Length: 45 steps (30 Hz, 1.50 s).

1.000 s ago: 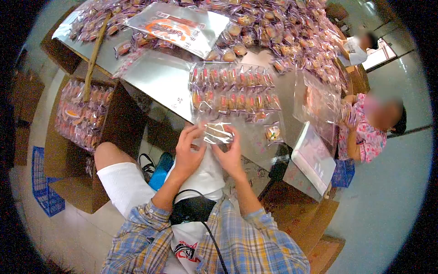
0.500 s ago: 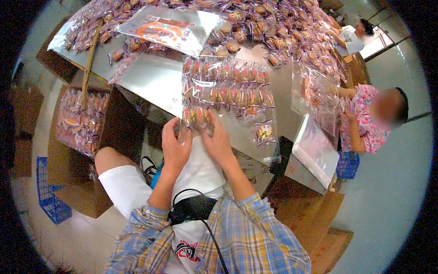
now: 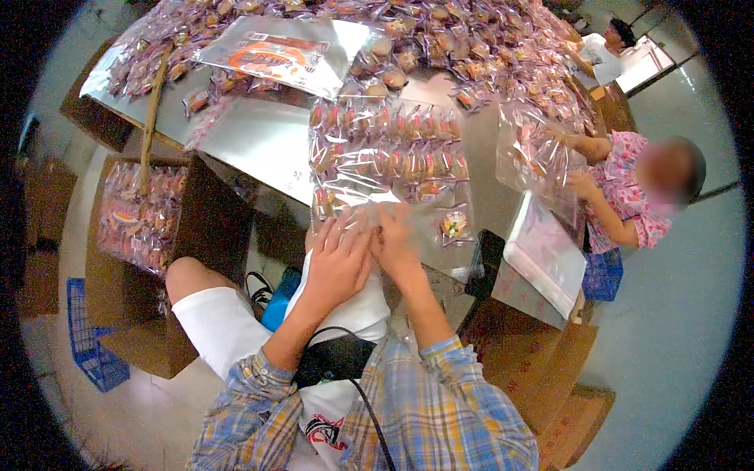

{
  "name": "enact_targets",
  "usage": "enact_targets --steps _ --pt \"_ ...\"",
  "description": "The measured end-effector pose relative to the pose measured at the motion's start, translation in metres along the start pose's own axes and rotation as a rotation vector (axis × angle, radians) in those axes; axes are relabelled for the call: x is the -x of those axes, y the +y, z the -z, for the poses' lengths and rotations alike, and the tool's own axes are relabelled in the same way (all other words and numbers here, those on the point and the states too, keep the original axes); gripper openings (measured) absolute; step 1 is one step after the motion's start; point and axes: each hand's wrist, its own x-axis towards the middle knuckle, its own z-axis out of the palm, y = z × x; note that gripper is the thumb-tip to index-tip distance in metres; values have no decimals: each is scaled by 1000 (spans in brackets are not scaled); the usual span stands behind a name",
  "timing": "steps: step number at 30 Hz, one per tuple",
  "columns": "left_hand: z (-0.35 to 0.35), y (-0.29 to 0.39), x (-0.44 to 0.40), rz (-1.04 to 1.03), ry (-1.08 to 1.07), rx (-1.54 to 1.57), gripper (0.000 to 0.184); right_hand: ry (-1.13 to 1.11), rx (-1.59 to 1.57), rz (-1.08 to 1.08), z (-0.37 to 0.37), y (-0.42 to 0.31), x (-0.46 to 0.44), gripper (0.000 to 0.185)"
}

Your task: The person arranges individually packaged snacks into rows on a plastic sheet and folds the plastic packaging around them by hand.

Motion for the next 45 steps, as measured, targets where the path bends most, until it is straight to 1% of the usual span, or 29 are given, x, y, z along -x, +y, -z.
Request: enact_targets --steps 1,4,5,8,9,12,13,14,16,17,20,21,23,24,27,29,30,31,34,37,40,41,44,45 --pt "-2 -1 -2 16 7 -33 49 47 126 19 3 6 0 70" --pt "-6 -5 -4 113 -17 -88 50 323 410 -36 21 7 -10 63" --pt "-8 -7 -4 92 -3 -119 50 332 427 -89 25 11 -11 54" --pt "-15 -11 -2 40 34 -212 48 298 363 -74 30 46 0 56" --pt "-15 -10 -2 54 37 -182 44 319 337 -79 31 44 0 47" --pt "-12 -7 -3 117 45 -126 46 321 91 -57 33 25 14 37" --pt "-10 -7 -4 121 38 -111 47 370 -286 -109 14 33 20 35" --pt "-7 -8 -3 123 30 -96 48 380 -492 -171 1 40 30 37" --pt "-8 -8 0 123 37 -67 50 398 -908 -303 -18 23 38 42" --pt "-9 -9 1 121 52 -59 51 310 -957 -409 -24 15 40 42" --pt "-9 -10 4 117 94 -51 49 324 -849 -389 -39 15 34 40" --pt "-8 -8 4 116 111 -44 48 360 -424 -180 -35 17 32 40" --pt "-5 -4 4 120 165 -19 42 317 -257 -71 -35 25 34 41" --pt "-5 -5 6 111 173 44 41 295 -173 -18 -35 25 34 41" --pt "-9 -5 11 110 166 226 40 175 -91 -180 -35 18 40 48" --pt "-13 -5 11 142 129 325 39 238 -19 -26 -33 15 34 61" --pt "-15 -7 13 153 142 321 40 269 18 53 -30 11 30 68" --pt "-19 -10 14 163 157 317 41 253 -25 31 -27 6 27 68" --pt "-19 -10 14 212 156 315 46 118 71 35 -12 -5 21 63" --pt "-17 -7 14 257 142 317 51 210 -15 23 -20 8 29 50" --pt "-11 -6 15 315 96 297 55 346 -347 -167 -24 13 32 39" --pt "-9 -5 15 337 71 288 56 372 -624 -214 -27 13 33 32" --pt "-8 -3 16 351 70 287 63 331 -820 -155 -44 26 33 31" --pt "-9 -2 16 334 70 287 65 281 -769 -174 -44 23 33 33"
